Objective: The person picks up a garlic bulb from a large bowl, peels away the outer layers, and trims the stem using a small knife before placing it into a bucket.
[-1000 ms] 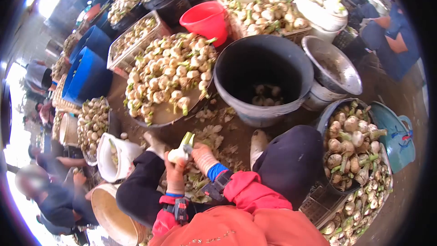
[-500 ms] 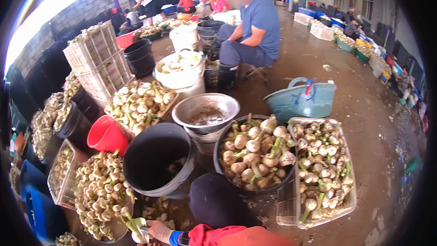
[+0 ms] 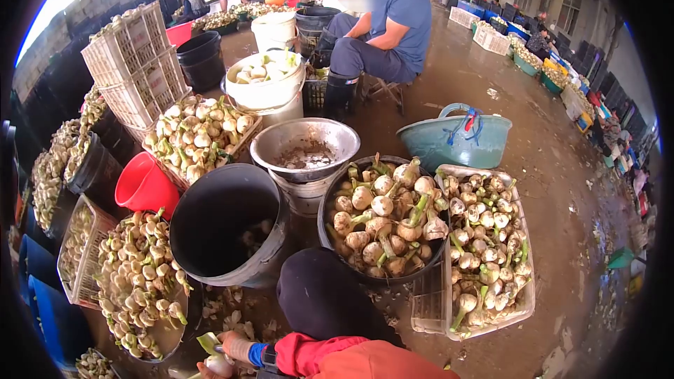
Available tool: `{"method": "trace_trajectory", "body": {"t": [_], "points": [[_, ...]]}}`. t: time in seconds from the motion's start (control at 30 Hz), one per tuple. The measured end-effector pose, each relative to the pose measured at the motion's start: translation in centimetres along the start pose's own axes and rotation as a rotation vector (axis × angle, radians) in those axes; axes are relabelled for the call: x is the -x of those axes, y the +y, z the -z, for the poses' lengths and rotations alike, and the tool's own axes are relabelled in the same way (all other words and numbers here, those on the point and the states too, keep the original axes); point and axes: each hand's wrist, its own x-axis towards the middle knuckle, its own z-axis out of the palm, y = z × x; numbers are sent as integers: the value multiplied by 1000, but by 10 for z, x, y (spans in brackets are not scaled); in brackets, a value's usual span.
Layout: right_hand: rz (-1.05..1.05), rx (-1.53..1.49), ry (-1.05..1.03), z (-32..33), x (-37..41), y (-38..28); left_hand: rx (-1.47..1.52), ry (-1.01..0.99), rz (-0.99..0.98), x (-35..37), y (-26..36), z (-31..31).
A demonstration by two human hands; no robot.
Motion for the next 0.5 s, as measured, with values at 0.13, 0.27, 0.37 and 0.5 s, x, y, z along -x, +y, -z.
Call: {"method": "trace_trajectory", "body": {"t": [0.13,0.27,0.37,0.5], "points": [[-198,-125,244,22,-1,19,38,-69,52,7,-1,-6],[-542,-349,359,38,7,30,82,-160,66,17,2,-1],[-558,-290,410,56,19,22,124,-234,70,20,5,1],[-337,-318,779,43,15,51,171,-92,-71,39,21,-22]]}}
